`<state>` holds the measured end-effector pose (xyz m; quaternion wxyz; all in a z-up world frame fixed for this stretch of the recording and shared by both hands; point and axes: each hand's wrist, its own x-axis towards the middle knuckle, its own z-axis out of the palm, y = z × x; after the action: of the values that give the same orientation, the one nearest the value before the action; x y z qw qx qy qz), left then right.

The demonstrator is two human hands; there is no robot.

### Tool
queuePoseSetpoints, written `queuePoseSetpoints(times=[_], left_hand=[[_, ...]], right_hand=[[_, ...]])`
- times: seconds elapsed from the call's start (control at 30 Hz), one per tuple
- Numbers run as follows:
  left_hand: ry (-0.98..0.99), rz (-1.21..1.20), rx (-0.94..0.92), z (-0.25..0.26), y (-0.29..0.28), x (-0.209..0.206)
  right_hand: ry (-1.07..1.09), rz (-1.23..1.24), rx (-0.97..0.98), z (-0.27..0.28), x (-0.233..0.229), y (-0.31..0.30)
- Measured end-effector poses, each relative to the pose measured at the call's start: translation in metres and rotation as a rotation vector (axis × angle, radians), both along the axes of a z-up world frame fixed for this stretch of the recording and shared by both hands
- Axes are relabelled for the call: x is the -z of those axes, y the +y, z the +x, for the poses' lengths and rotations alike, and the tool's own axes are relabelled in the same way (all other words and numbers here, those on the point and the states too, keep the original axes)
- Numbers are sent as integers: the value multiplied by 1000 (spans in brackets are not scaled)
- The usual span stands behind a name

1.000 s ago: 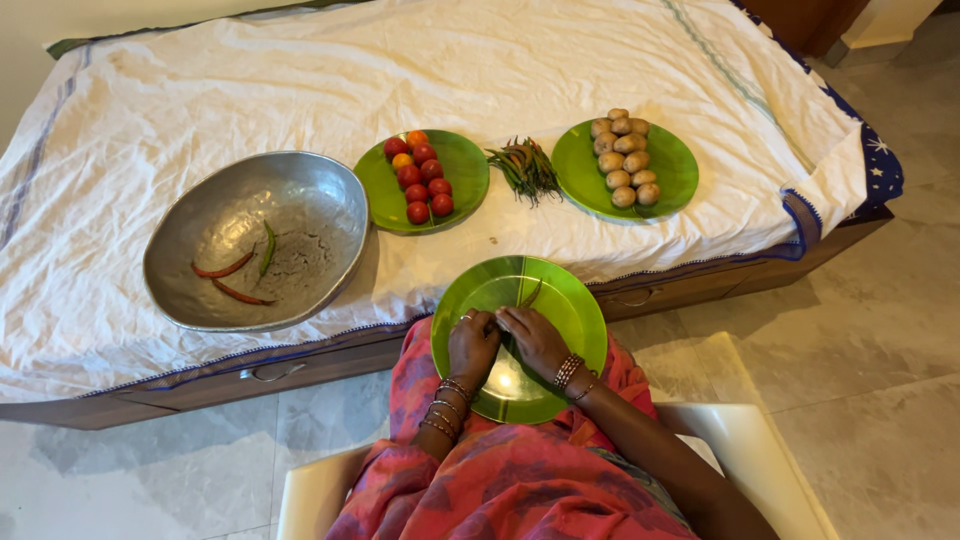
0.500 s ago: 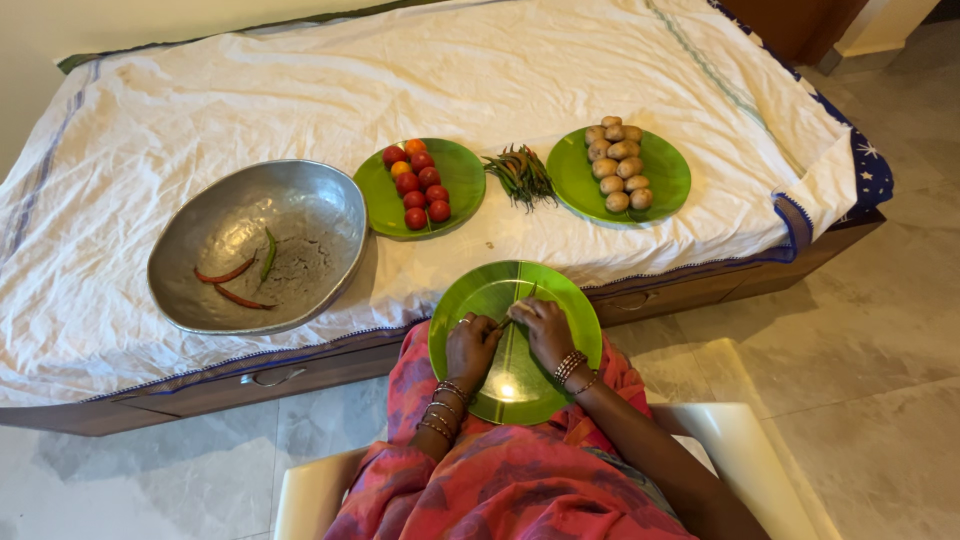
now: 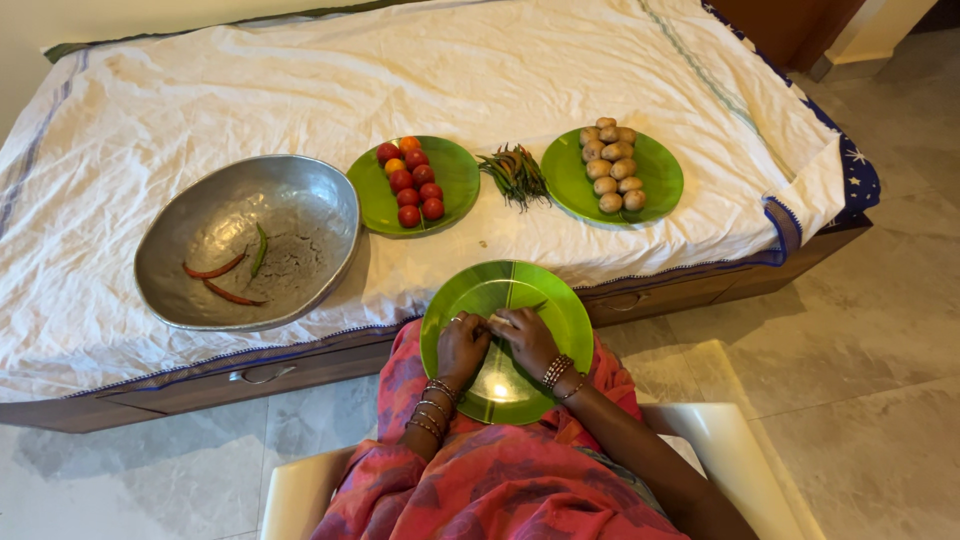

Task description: The person sits on a chair and peels green chilies with a knife over a green plate. She removes the stems and peels the skin, placing the peeled chilies into a metal bowl. Tomatoes and potatoes are visible on nearby plates but are not handled.

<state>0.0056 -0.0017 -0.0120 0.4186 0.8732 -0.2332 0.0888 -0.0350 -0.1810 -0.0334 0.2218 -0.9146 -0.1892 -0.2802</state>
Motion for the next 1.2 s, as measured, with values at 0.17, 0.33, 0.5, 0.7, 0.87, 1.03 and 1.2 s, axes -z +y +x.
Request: queuePoseSetpoints(times=[0.17, 0.33, 0.5, 0.7, 0.87, 1.03, 1.2], left_hand=[[28, 11, 25, -2, -1, -9], [8, 23, 43, -6, 0, -11], [26, 36, 56, -2, -1, -7], [34, 68, 47, -3, -1, -4], [-17, 93, 51, 2, 0, 4], [-6, 61, 64, 0, 0, 0], [-22, 52, 57, -3, -1, -5]], right_hand=[[10, -4, 136, 16, 26, -19], [139, 47, 452, 20, 33, -36], [102, -46, 468, 20, 38, -36], [76, -116, 205, 14, 34, -17], [82, -26, 0, 6, 20, -8], [38, -9, 38, 5, 13, -9], [92, -6, 293, 18, 18, -26]])
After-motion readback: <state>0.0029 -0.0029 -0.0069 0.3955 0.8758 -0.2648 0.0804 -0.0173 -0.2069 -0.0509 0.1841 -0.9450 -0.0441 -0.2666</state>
